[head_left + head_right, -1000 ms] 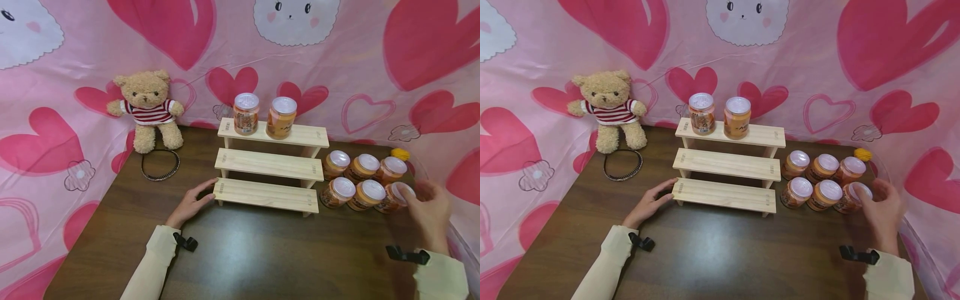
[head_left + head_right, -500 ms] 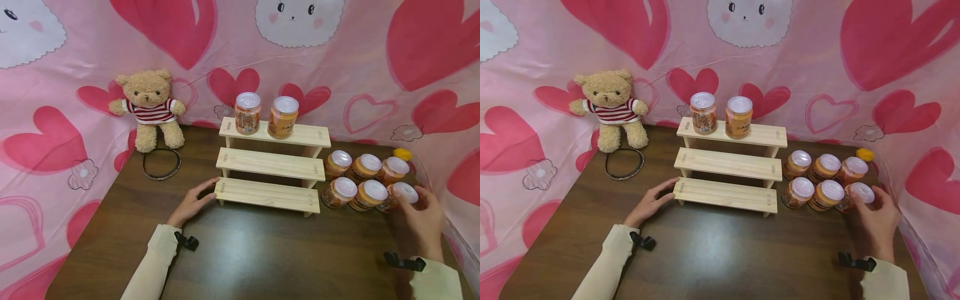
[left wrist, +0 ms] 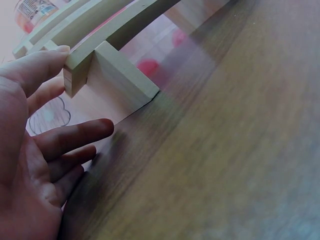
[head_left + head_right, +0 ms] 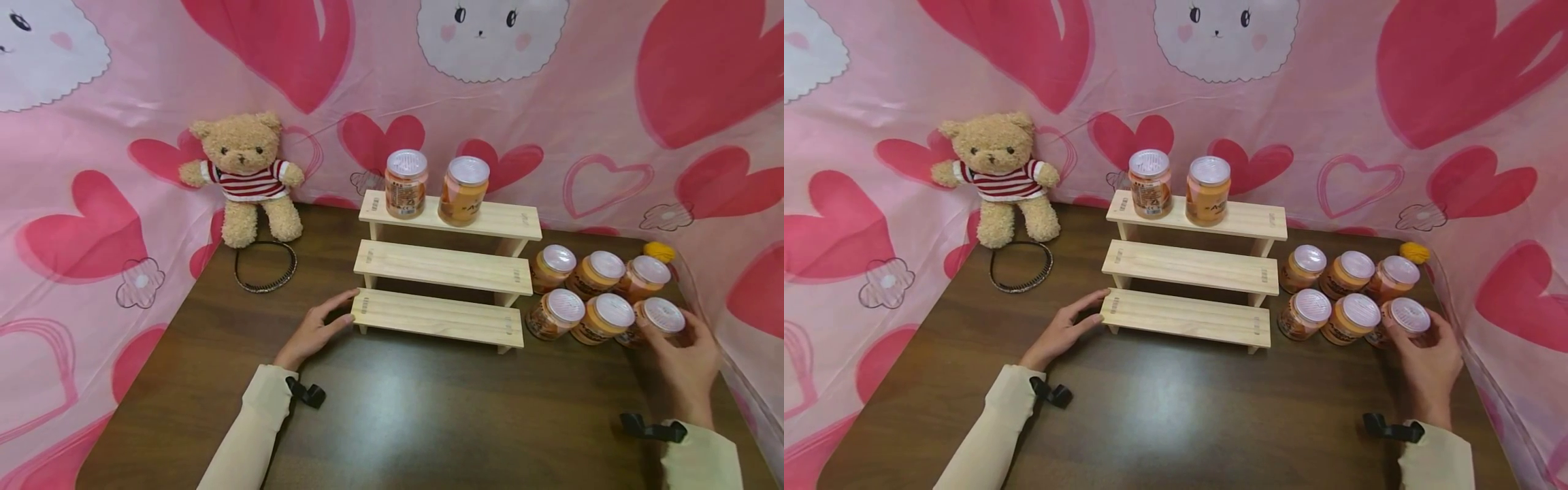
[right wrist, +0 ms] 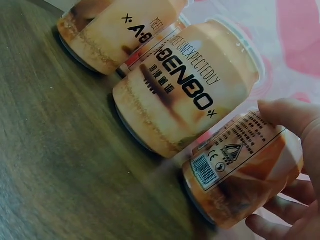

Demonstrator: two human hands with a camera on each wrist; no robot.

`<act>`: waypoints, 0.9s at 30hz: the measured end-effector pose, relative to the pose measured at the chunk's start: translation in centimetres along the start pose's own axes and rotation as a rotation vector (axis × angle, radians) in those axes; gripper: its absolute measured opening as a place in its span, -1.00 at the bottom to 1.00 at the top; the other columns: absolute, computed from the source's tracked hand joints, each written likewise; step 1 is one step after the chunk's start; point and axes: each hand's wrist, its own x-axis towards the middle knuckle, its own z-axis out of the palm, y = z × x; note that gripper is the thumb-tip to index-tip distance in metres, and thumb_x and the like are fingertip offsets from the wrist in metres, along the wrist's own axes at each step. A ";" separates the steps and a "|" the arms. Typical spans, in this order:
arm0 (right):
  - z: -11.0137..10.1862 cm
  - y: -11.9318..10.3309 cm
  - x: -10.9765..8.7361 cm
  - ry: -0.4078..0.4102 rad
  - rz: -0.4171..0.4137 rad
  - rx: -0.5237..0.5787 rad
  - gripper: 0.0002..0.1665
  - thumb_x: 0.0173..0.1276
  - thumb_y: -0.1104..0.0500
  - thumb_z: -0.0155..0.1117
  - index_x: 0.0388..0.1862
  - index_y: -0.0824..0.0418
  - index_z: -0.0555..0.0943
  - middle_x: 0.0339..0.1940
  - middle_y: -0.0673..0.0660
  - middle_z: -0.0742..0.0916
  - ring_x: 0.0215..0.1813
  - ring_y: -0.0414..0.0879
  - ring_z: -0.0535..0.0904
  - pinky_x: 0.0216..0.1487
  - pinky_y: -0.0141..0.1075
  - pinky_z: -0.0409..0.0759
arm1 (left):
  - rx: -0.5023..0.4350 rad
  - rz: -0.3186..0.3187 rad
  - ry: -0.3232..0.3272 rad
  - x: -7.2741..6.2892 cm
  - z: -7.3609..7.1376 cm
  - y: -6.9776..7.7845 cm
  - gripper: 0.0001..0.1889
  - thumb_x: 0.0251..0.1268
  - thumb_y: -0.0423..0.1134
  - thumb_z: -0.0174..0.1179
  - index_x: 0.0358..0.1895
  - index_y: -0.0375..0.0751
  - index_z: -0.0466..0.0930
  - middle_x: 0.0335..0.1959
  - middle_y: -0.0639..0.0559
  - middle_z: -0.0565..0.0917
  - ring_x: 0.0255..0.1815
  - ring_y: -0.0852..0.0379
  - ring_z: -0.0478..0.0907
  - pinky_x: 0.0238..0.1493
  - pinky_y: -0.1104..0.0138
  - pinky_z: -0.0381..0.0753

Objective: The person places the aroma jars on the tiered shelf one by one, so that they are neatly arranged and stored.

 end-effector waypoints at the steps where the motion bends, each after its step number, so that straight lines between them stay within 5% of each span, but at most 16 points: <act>1: 0.1 0.1 0.0 0.007 0.001 0.011 -0.46 0.14 0.34 0.51 0.09 -0.01 0.65 -0.27 -0.37 0.64 -0.22 -0.47 0.53 -0.18 -0.74 0.41 | -0.002 -0.001 -0.001 0.0 0.0 0.0 -0.48 0.49 -0.14 0.15 0.47 0.14 0.38 0.45 -0.07 0.48 0.46 -0.12 0.40 0.42 -0.18 0.28; 10: 0.4 0.7 0.2 0.076 -0.021 0.208 -0.50 0.03 0.41 0.58 0.00 0.18 0.75 -0.29 -0.24 0.75 -0.30 -0.37 0.59 -0.23 -0.71 0.50 | -0.004 0.003 -0.004 0.1 -0.1 0.0 -0.48 0.49 -0.13 0.15 0.47 0.15 0.37 0.44 -0.07 0.48 0.45 -0.11 0.42 0.41 -0.16 0.30; 17: 0.2 0.5 0.2 0.100 -0.067 0.114 -0.45 -0.01 0.39 0.60 0.03 0.16 0.75 -0.32 -0.39 0.73 -0.30 -0.49 0.61 -0.21 -0.70 0.48 | -0.009 0.007 -0.004 0.1 -0.1 0.0 -0.48 0.49 -0.14 0.16 0.47 0.14 0.37 0.45 -0.06 0.48 0.46 -0.10 0.41 0.41 -0.16 0.29; 23: -0.3 -0.7 0.2 0.078 -0.033 0.331 -0.42 -0.07 0.50 0.58 0.02 0.28 0.75 -0.34 -0.20 0.79 -0.34 -0.38 0.65 -0.26 -0.68 0.52 | 0.003 0.014 -0.003 0.1 -0.1 0.0 -0.48 0.50 -0.15 0.15 0.48 0.12 0.36 0.45 -0.07 0.48 0.45 -0.11 0.42 0.41 -0.16 0.30; 27: -0.7 -1.5 0.4 0.107 -0.043 0.334 -0.42 -0.09 0.50 0.59 0.00 0.27 0.75 -0.34 -0.21 0.80 -0.32 -0.39 0.66 -0.25 -0.69 0.53 | 0.005 0.010 0.000 0.1 -0.1 0.0 -0.48 0.49 -0.15 0.16 0.47 0.14 0.37 0.45 -0.06 0.48 0.45 -0.11 0.42 0.41 -0.16 0.30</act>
